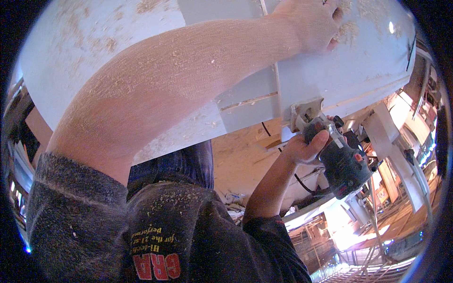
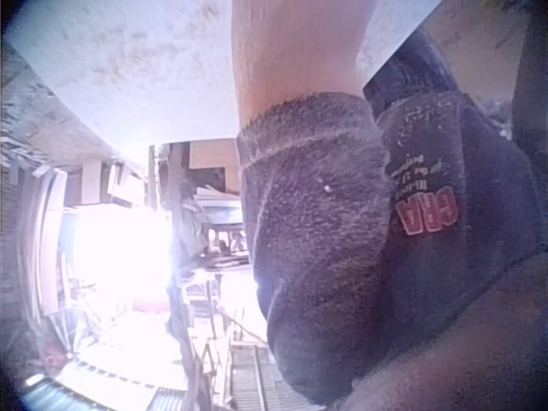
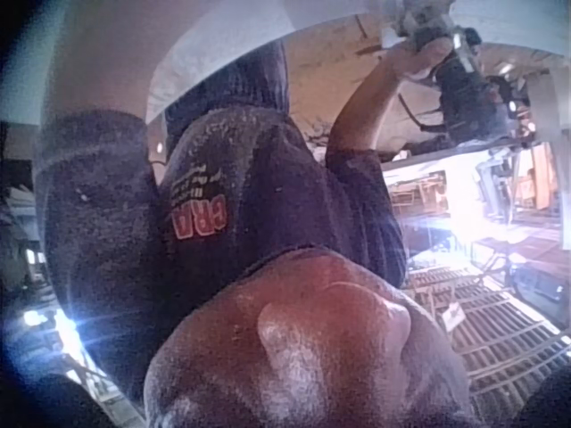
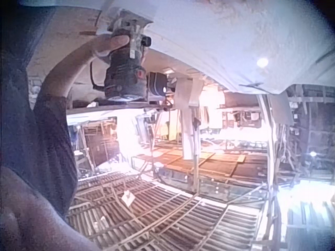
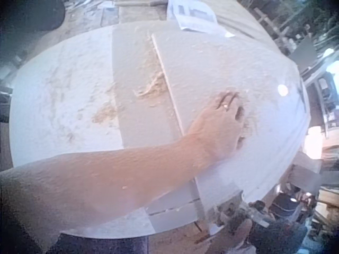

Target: The person uses a handheld router to cut a groove along the edge of a large white board. They repeatedly test the fit of a black strip into the groove, adjusting the router's guide and making additional passes to widen the cut until the strip fits snugly.

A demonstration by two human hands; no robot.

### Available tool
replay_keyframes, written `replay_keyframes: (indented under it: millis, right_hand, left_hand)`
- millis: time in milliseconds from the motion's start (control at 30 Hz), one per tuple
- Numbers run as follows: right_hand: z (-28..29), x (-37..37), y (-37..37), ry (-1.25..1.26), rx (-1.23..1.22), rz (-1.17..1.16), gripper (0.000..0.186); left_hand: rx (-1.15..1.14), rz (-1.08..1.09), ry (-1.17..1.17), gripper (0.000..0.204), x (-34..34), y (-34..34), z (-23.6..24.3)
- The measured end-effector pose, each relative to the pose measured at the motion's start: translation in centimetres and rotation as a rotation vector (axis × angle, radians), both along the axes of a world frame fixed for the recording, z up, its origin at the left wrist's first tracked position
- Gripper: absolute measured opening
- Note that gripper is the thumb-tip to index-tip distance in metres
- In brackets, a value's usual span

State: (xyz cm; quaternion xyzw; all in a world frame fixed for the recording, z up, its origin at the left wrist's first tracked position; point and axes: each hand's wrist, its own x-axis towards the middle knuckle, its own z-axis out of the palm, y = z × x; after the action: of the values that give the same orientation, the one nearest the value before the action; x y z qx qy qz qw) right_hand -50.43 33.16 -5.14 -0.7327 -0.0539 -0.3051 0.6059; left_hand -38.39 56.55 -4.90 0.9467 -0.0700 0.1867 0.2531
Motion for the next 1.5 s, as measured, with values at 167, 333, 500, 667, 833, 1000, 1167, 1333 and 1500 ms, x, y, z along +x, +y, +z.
replay_keyframes:
  millis: [167, 333, 500, 667, 833, 1000, 1167, 1333, 1500]
  right_hand:
    - [-0.6, 0.1, -1.3, 0.014, 0.019, 0.024, 0.064]
    - [-0.6, 0.7, -1.3, 0.013, 0.021, -0.005, 0.061]
    - [-0.8, 1.8, -1.8, -0.008, 0.044, 0.004, 0.051]
    - [-1.3, 2.2, -2.5, 0.015, 0.168, -0.023, 0.052]
    - [-1.6, 3.0, -2.5, 0.015, 0.160, -0.091, 0.054]
    - [-1.5, 5.5, -4.2, 0.038, 0.189, -0.108, 0.056]
    - [-0.6, 6.9, -4.4, 0.031, 0.133, -0.095, 0.057]
    - [1.9, 9.5, -3.6, 0.031, 0.129, -0.101, 0.056]
    - [1.1, 9.9, -4.9, 0.081, 0.177, -0.111, 0.050]
  left_hand:
    - [0.018, -0.024, 0.009, 0.061, -0.3, -0.2, -0.2]
    - [-0.005, -0.032, 0.001, 0.061, -0.7, 0.0, -0.3]
    - [-0.086, 0.002, -0.031, 0.062, -0.7, -0.3, -1.3]
    - [-0.075, -0.003, 0.034, 0.063, -1.3, -0.5, -1.1]
    - [-0.091, -0.004, 0.021, 0.062, -1.1, -0.7, -1.8]
    - [-0.081, -0.015, -0.013, 0.062, -0.5, -0.8, -1.5]
    - [-0.042, -0.028, -0.027, 0.061, 0.0, -0.9, -1.4]
    - [-0.017, 0.001, -0.024, 0.056, 1.8, -0.4, 0.4]
    - [0.047, -0.002, 0.032, 0.049, 0.2, -1.2, -0.3]
